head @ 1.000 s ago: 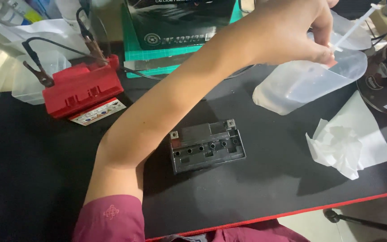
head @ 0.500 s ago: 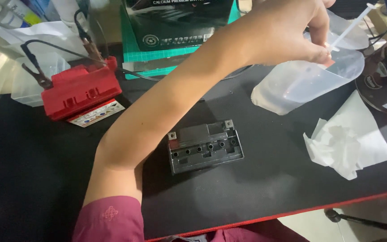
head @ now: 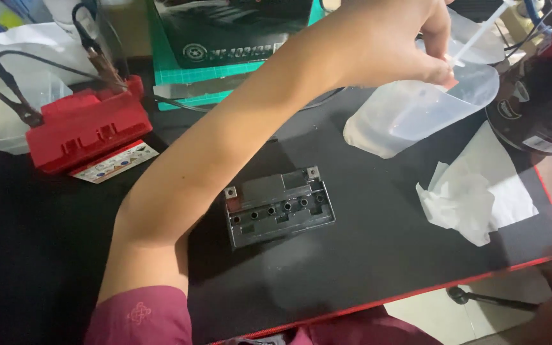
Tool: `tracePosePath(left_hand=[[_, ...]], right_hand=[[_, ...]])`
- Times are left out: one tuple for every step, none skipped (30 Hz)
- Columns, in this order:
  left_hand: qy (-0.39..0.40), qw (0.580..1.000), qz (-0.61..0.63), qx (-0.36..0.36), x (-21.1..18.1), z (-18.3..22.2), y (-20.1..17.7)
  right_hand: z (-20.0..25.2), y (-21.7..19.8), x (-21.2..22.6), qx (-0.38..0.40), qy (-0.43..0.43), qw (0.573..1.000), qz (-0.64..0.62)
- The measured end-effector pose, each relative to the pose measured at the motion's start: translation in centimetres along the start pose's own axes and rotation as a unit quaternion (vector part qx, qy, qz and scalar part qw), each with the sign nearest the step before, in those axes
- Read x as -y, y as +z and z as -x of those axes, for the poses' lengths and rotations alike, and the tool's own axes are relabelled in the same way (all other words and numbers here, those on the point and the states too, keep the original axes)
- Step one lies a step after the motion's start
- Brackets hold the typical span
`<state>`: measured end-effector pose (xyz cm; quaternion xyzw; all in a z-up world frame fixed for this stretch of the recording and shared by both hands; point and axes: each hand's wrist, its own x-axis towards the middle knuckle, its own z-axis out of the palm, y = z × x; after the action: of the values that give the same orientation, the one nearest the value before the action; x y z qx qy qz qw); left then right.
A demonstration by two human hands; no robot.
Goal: Filling the cells of a lead-acid battery with liquid using a syringe at a workbench
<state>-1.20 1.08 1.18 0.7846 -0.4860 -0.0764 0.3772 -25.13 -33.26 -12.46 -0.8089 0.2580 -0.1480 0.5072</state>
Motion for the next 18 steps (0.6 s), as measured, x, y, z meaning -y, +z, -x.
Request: tracePosePath(left_hand=[[-0.014, 1.0, 0.003, 0.013, -0.2, 0.1, -0.2], [-0.015, 1.0, 0.003, 0.013, -0.4, 0.2, -0.3], [-0.04, 0.999, 0.004, 0.023, -0.6, 0.2, -0.4], [-0.065, 0.997, 0.004, 0.033, -0.8, 0.3, -0.4], [-0.064, 0.997, 0.005, 0.034, -0.8, 0.3, -0.3], [-0.068, 0.997, 0.0, 0.03, -0.8, 0.3, -0.3], [-0.072, 0.997, -0.005, 0.025, -0.8, 0.4, -0.2], [-0.072, 0.997, -0.005, 0.026, -0.6, 0.3, -0.1], [-0.062, 0.998, -0.005, 0.022, -0.5, 0.3, -0.1], [-0.051, 0.999, -0.005, 0.018, -0.4, 0.2, -0.1], [-0.051, 0.998, -0.005, 0.019, -0.5, 0.2, -0.2], [-0.056, 0.998, -0.004, 0.022, -0.6, 0.3, -0.2], [-0.061, 0.998, -0.003, 0.024, -0.6, 0.3, -0.3], [-0.061, 0.998, -0.003, 0.024, -0.8, 0.3, -0.4], [-0.074, 0.997, 0.001, 0.031, -1.0, 0.4, -0.5], [-0.087, 0.996, 0.005, 0.037, -1.1, 0.5, -0.5], [-0.088, 0.995, 0.005, 0.037, -1.0, 0.5, -0.5], [-0.091, 0.995, 0.005, 0.036, -1.0, 0.5, -0.4]], right_hand=[[3.8, 3.0, 2.3, 0.0, 0.005, 1.0, -0.003], [5.5, 4.0, 3.3, 0.001, 0.005, 1.0, -0.003], [7.3, 4.9, 4.2, 0.144, -0.19, 0.956, 0.171], [9.1, 5.9, 5.1, 0.282, -0.362, 0.826, 0.329], [9.6, 6.5, 5.9, 0.282, -0.36, 0.826, 0.329], [10.0, 7.1, 6.6, 0.271, -0.339, 0.826, 0.36], [10.4, 7.7, 7.4, 0.26, -0.318, 0.824, 0.39], [10.5, 7.7, 7.3, 0.261, -0.317, 0.824, 0.39], [10.5, 7.8, 7.2, 0.256, -0.322, 0.818, 0.401], [10.6, 7.8, 7.1, 0.25, -0.328, 0.813, 0.412], [10.6, 7.6, 7.2, 0.25, -0.327, 0.813, 0.411], [10.5, 7.4, 7.3, 0.257, -0.304, 0.826, 0.399], [10.5, 7.2, 7.4, 0.264, -0.281, 0.838, 0.386], [9.7, 6.3, 7.1, 0.264, -0.281, 0.838, 0.386], [8.9, 5.4, 6.8, 0.247, -0.317, 0.838, 0.369], [8.2, 4.6, 6.6, 0.229, -0.352, 0.838, 0.35], [7.0, 4.5, 7.1, 0.23, -0.351, 0.837, 0.35], [5.7, 4.3, 7.7, 0.18, -0.375, 0.84, 0.348]])
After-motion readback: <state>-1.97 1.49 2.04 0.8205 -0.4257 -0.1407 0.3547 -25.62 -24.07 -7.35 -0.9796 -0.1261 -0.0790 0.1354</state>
